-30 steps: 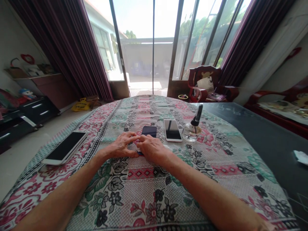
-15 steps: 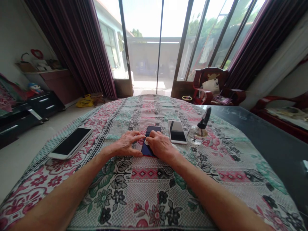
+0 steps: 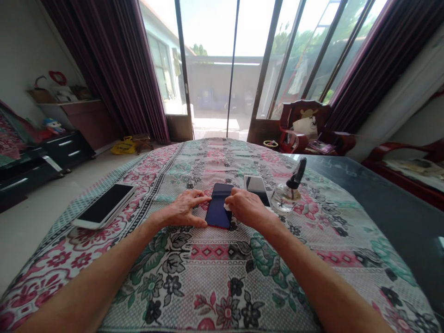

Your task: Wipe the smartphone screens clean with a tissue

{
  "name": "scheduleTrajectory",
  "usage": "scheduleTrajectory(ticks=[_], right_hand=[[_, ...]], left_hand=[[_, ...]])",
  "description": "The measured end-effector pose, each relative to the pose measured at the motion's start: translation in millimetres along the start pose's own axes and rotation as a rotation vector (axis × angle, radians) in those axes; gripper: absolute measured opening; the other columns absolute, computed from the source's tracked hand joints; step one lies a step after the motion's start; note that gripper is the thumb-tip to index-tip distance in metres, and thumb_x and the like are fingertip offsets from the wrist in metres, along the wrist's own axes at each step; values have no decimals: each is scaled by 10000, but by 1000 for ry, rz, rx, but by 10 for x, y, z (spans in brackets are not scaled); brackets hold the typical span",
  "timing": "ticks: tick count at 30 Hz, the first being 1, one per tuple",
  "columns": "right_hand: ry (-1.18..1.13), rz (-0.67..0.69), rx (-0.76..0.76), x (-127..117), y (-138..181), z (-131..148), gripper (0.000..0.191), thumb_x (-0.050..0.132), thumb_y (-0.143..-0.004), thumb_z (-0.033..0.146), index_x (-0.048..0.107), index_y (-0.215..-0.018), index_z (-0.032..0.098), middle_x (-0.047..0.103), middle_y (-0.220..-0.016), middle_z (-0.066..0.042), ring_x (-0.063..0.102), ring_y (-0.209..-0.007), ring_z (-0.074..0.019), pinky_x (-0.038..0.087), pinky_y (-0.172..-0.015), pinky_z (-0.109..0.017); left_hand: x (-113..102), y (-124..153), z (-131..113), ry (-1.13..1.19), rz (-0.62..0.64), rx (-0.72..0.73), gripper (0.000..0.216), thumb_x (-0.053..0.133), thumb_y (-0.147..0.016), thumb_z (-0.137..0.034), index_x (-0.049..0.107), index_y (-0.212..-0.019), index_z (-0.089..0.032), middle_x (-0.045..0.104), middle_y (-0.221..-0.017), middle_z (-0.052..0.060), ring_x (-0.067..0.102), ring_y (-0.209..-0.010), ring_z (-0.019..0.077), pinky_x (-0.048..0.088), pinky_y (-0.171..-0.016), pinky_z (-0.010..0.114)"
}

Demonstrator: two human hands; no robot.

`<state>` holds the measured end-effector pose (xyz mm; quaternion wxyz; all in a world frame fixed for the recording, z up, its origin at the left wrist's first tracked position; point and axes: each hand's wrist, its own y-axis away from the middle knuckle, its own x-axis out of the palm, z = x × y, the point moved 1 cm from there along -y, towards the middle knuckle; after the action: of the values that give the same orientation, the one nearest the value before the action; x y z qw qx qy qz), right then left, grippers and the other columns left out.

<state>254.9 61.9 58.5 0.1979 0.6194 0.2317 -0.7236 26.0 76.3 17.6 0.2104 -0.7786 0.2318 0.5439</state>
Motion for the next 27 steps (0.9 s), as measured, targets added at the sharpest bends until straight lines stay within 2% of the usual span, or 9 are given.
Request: scheduleTrajectory(ticks=[4, 7, 13, 16, 19, 22, 27], right_hand=[[-19, -91, -102, 137, -69, 179, 264, 404, -936, 231, 663, -903, 193, 539, -878, -61, 449, -759, -135, 281, -634, -259], [-28, -69, -123, 161, -103, 265, 262, 404, -938, 227, 663, -918, 194, 541, -877, -64, 447, -757, -139, 276, -633, -259], [110, 8, 81, -4, -3, 50, 219, 454, -905, 184, 658, -826, 189, 568, -865, -78, 489, -730, -150, 295, -613, -262], [153, -58, 139, -58, -30, -50, 221, 434, -928, 222, 651, -909, 188, 577, -911, -90, 524, -786, -171, 332, -645, -260], [167, -144, 156, -71, -187, -87, 247, 407, -944, 242, 642, -993, 180, 584, -963, -100, 538, -866, -190, 363, -701, -261], [138, -153, 120, -44, -413, -125, 252, 407, -938, 227, 652, -959, 174, 606, -1003, -110, 545, -920, -192, 370, -736, -259], [121, -30, 193, 22, -695, -216, 257, 408, -920, 229, 650, -911, 143, 673, -918, -130, 589, -827, -183, 364, -703, -263]], left_hand=[[9, -1, 0, -12, 3, -8, 763, 677, -646, -644, 450, -1318, -363, 440, -1344, 28, 398, -1201, 300, 339, -1020, 452], [15, -5, 3, -18, 12, -16, 757, 672, -650, -640, 442, -1320, -373, 434, -1354, 18, 394, -1206, 292, 335, -1024, 440], [-24, 10, -25, 7, 4, -5, 760, 666, -643, -665, 456, -1308, -363, 445, -1337, 31, 397, -1200, 308, 353, -1013, 463], [-31, 18, -34, 15, -4, -3, 759, 675, -634, -662, 462, -1300, -368, 452, -1323, 31, 405, -1188, 306, 355, -1015, 469], [-27, 20, -35, 11, -16, 2, 759, 676, -629, -667, 459, -1296, -376, 453, -1316, 26, 412, -1178, 301, 353, -1022, 467], [-27, 26, -41, 2, -19, 8, 766, 663, -630, -684, 453, -1298, -376, 449, -1319, 24, 411, -1178, 303, 358, -1018, 460], [-30, 34, -66, 3, -19, 8, 833, 654, -604, -721, 441, -1311, -337, 455, -1316, 44, 419, -1154, 317, 374, -996, 467]])
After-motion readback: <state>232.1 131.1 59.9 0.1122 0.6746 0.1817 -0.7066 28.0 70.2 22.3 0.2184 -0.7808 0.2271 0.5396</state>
